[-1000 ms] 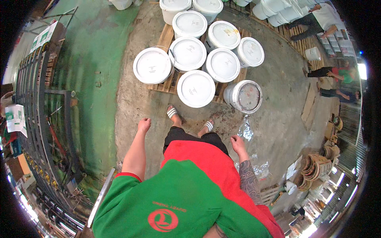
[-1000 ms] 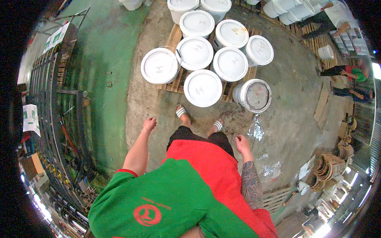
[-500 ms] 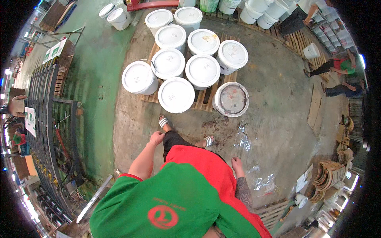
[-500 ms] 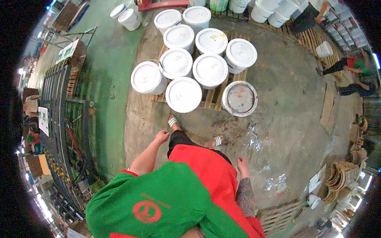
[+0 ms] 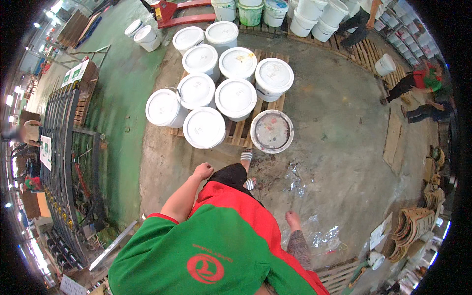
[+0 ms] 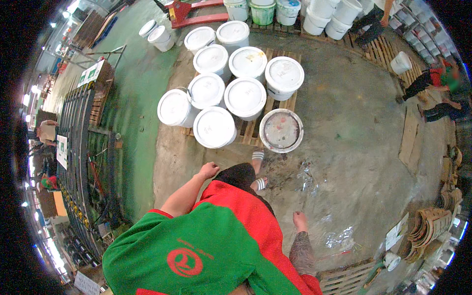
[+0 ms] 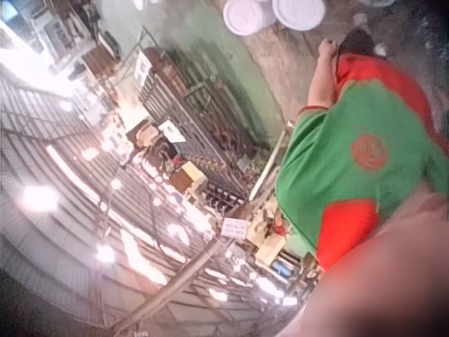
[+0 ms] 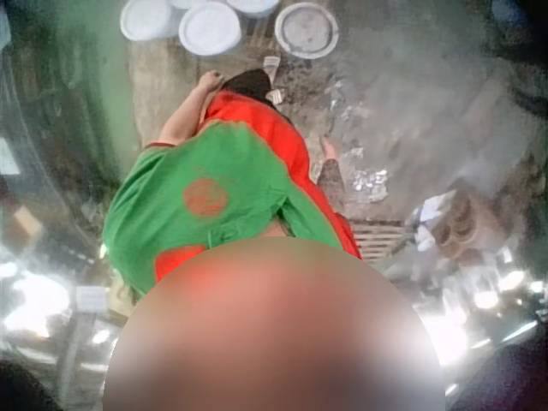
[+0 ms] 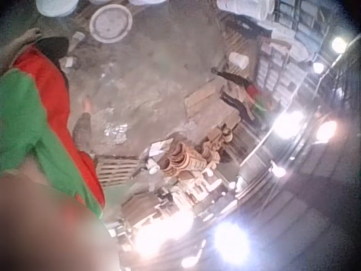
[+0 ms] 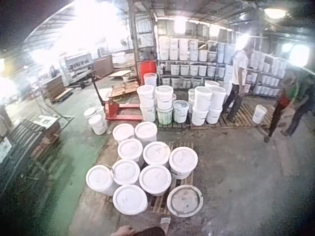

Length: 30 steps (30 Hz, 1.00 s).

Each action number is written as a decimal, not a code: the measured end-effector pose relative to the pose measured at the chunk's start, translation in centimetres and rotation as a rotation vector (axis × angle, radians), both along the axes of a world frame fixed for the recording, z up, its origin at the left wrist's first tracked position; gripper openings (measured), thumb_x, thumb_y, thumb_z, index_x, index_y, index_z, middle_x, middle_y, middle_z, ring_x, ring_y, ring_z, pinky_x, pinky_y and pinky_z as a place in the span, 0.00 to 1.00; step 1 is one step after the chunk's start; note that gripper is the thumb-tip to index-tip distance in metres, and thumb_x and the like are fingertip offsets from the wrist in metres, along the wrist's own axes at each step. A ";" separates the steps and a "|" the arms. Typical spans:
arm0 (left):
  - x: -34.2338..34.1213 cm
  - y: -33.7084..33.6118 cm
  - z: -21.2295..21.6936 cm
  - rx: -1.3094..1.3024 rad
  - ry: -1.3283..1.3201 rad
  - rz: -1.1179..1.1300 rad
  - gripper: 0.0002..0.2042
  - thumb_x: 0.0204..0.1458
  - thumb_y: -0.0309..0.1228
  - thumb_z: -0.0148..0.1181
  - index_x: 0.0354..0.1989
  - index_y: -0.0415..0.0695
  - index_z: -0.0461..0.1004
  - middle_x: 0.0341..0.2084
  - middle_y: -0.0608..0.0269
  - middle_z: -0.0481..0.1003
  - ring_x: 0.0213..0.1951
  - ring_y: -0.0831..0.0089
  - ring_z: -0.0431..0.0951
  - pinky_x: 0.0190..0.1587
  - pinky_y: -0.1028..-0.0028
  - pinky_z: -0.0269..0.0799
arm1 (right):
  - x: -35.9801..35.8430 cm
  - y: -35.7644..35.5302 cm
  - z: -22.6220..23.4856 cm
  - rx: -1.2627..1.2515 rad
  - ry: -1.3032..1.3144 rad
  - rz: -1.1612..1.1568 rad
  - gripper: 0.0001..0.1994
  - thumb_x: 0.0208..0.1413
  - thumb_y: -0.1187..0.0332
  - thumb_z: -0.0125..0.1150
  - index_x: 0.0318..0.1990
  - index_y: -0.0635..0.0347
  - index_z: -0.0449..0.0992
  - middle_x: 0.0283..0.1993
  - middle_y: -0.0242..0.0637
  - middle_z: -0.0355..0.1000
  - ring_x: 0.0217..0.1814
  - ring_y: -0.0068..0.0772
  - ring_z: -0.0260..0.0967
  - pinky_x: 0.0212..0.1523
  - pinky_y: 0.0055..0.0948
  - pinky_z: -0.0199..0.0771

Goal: The person picks up white plastic buckets from the floor and stacks them onto wooden pallets. They repeatedly lift buckets, place them on top of existing stacks, and occasionally adjust the position of the buckets to ensure stability.

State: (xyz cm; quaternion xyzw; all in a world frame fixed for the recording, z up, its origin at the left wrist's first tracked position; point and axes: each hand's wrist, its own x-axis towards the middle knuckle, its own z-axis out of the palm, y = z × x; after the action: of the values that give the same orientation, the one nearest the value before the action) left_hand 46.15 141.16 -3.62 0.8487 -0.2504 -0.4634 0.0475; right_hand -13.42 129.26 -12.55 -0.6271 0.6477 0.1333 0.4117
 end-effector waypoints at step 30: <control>-2.7 -17.5 -9.9 0.113 0.110 0.592 0.23 0.52 0.47 0.54 0.47 0.43 0.81 0.48 0.47 0.79 0.53 0.52 0.78 0.56 0.59 0.72 | 7.2 -46.0 9.2 0.013 0.056 0.295 0.18 0.56 0.58 0.58 0.46 0.63 0.81 0.45 0.53 0.79 0.50 0.50 0.77 0.53 0.42 0.74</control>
State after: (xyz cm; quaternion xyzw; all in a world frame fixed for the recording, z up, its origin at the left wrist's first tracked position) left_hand 43.49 123.67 -13.54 0.8596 0.0367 -0.4880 0.1467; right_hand -6.20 83.26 -3.34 -0.7088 0.5590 0.2138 0.3733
